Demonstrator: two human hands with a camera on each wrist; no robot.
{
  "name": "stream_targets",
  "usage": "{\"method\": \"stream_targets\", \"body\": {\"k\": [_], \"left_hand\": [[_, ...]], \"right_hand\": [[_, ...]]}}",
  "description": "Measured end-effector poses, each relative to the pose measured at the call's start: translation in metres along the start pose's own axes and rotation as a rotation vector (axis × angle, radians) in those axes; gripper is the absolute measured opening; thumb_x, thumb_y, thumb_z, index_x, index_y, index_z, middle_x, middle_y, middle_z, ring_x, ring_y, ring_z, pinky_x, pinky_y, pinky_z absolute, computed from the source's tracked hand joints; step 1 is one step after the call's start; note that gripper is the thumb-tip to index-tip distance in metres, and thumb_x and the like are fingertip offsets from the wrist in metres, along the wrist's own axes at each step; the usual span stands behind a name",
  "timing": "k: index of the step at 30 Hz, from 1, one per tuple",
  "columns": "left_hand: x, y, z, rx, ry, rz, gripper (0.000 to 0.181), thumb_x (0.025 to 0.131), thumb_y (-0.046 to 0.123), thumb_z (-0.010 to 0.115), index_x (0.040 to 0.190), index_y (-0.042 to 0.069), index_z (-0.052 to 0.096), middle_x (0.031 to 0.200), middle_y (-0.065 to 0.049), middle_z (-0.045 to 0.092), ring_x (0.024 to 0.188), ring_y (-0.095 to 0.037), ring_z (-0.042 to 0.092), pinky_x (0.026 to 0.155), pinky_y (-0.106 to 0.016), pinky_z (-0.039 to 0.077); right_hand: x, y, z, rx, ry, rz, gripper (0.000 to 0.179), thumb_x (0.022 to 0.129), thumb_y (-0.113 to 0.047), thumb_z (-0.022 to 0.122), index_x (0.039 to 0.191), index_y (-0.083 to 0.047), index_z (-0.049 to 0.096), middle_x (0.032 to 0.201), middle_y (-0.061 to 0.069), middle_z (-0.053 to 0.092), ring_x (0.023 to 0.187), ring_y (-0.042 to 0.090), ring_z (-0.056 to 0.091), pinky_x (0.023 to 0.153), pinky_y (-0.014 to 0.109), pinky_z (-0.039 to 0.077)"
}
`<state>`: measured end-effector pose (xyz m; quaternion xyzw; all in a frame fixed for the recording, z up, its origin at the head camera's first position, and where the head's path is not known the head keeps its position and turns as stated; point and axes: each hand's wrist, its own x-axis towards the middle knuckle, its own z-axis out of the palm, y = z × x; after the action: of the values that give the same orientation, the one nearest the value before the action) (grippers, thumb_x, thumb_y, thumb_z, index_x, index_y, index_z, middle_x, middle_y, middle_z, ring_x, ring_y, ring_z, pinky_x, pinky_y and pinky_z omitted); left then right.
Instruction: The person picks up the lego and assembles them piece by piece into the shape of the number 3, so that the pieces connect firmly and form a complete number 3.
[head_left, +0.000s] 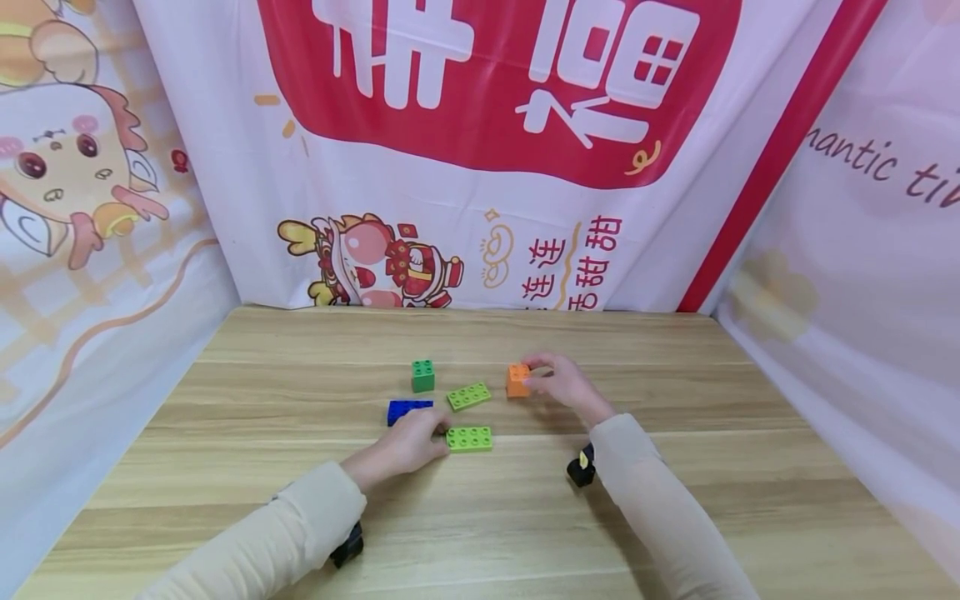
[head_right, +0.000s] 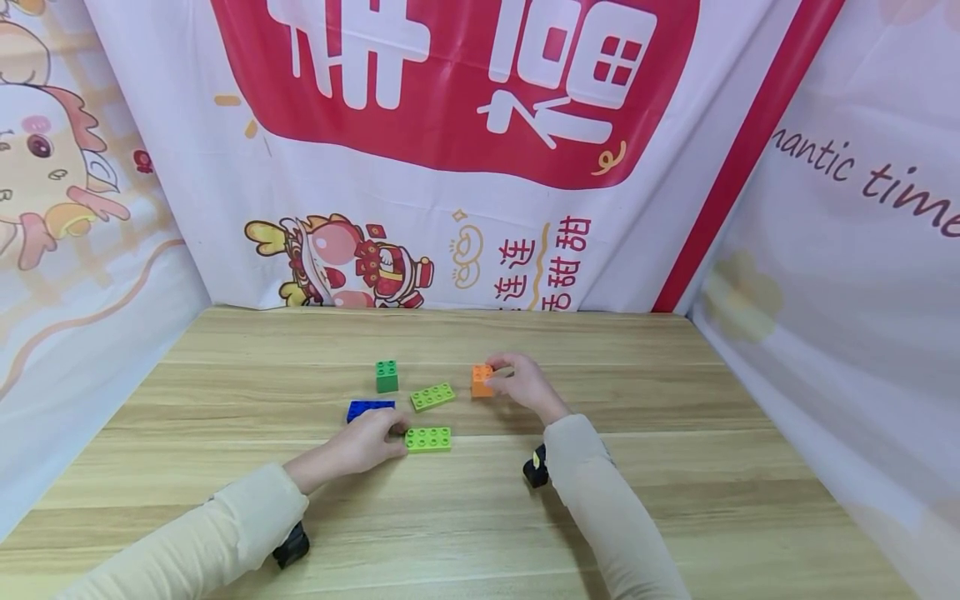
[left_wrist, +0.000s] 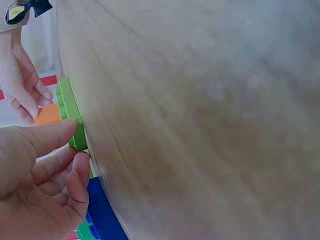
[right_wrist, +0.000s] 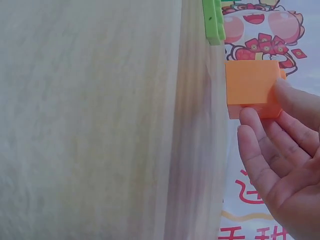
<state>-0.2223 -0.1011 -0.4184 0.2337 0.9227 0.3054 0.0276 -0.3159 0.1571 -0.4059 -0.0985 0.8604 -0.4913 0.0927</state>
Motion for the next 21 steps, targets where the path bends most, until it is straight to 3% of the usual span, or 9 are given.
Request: {"method": "stream_targets", "body": {"k": [5,15,21], "left_hand": [[0.000,0.001,0.001,0.010,-0.001,-0.004,0.019,0.077,0.003,0.071,0.094,0.004,0.062,0.091,-0.005,0.060,0.086,-0.020,0.056,0.074,-0.037,0.047],[0.000,0.003,0.000,0.005,-0.001,-0.033,0.021,0.077,0.003,0.071,0.096,0.002,0.063,0.092,-0.006,0.061,0.087,-0.021,0.057,0.075,-0.038,0.047],[0.000,0.004,0.000,0.000,0.006,-0.036,0.020,0.077,0.002,0.071,0.095,0.002,0.063,0.090,-0.005,0.060,0.086,-0.021,0.056,0.075,-0.037,0.047]], "right_hand": [[-0.005,-0.003,0.002,0.057,-0.012,-0.038,0.036,0.083,-0.001,0.065,0.118,0.002,0.055,0.115,0.017,0.055,0.082,0.024,0.060,0.076,0.037,0.050],[-0.013,-0.009,0.004,0.038,-0.052,-0.095,0.033,0.084,-0.005,0.066,0.115,0.000,0.058,0.114,0.013,0.055,0.082,0.023,0.060,0.075,0.040,0.050],[-0.026,-0.022,0.007,0.053,-0.094,-0.163,0.033,0.085,-0.003,0.064,0.115,0.006,0.056,0.114,0.018,0.055,0.083,0.025,0.060,0.075,0.045,0.050]]}}
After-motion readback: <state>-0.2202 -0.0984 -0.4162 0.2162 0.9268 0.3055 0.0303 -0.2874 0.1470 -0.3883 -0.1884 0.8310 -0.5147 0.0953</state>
